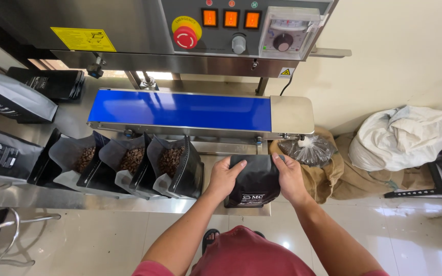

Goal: Sealing bags of coffee beans using a continuous band sealer machine

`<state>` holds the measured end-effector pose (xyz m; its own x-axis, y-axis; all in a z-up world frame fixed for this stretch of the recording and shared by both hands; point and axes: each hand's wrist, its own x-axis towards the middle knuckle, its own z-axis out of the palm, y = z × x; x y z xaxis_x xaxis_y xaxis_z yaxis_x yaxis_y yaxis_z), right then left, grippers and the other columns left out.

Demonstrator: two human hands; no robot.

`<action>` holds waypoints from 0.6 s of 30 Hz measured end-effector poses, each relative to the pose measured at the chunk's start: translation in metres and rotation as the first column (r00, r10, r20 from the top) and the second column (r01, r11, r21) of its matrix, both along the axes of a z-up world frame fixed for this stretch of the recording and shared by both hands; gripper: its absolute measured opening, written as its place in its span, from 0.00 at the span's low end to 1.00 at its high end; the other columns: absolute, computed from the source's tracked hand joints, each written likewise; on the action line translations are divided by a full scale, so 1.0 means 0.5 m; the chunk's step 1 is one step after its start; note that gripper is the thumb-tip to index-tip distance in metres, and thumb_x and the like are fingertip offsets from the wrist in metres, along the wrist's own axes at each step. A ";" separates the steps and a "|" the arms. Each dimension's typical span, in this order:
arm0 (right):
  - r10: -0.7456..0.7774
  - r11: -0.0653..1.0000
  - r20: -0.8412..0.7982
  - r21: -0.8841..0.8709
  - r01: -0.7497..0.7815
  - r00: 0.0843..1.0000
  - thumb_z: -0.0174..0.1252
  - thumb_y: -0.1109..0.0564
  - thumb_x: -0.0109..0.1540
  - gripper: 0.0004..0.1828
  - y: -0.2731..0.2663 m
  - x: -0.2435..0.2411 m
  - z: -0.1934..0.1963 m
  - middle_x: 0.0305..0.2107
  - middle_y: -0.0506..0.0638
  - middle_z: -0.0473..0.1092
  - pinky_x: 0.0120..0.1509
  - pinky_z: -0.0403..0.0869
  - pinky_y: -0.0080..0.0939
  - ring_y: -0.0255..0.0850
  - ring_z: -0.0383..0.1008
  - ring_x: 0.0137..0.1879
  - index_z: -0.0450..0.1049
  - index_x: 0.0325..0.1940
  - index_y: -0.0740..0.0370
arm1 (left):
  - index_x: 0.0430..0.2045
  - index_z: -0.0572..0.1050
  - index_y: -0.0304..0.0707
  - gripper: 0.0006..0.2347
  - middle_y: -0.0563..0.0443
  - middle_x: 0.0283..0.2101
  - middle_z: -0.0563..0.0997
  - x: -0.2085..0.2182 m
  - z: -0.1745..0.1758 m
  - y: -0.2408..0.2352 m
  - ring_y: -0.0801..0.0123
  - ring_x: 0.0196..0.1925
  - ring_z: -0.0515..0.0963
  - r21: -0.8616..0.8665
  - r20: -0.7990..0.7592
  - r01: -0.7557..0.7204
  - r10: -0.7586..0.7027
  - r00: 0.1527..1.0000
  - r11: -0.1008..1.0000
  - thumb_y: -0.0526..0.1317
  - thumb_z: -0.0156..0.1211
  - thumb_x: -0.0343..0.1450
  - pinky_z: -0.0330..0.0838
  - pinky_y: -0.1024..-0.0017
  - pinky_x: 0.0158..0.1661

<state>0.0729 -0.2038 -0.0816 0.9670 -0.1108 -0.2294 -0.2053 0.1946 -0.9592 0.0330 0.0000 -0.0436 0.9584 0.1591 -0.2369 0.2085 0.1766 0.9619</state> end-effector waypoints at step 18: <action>-0.021 0.966 0.148 -0.252 0.058 0.989 0.62 0.60 0.69 0.06 0.023 -0.080 0.174 0.22 0.46 0.70 0.38 0.74 0.32 0.30 0.68 0.31 0.80 0.41 0.67 | 0.26 0.88 0.38 0.02 0.52 0.26 0.88 -0.057 -0.017 -0.014 0.79 0.33 0.82 0.053 0.073 0.059 -0.062 0.995 0.997 0.35 0.76 0.66 0.79 0.73 0.36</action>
<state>0.0331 -0.1925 0.0053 0.9812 -0.1866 -0.0486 -0.0598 -0.0550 -0.9967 0.0046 -0.0068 -0.0523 0.9813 0.1103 -0.1579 0.1450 0.1168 0.9825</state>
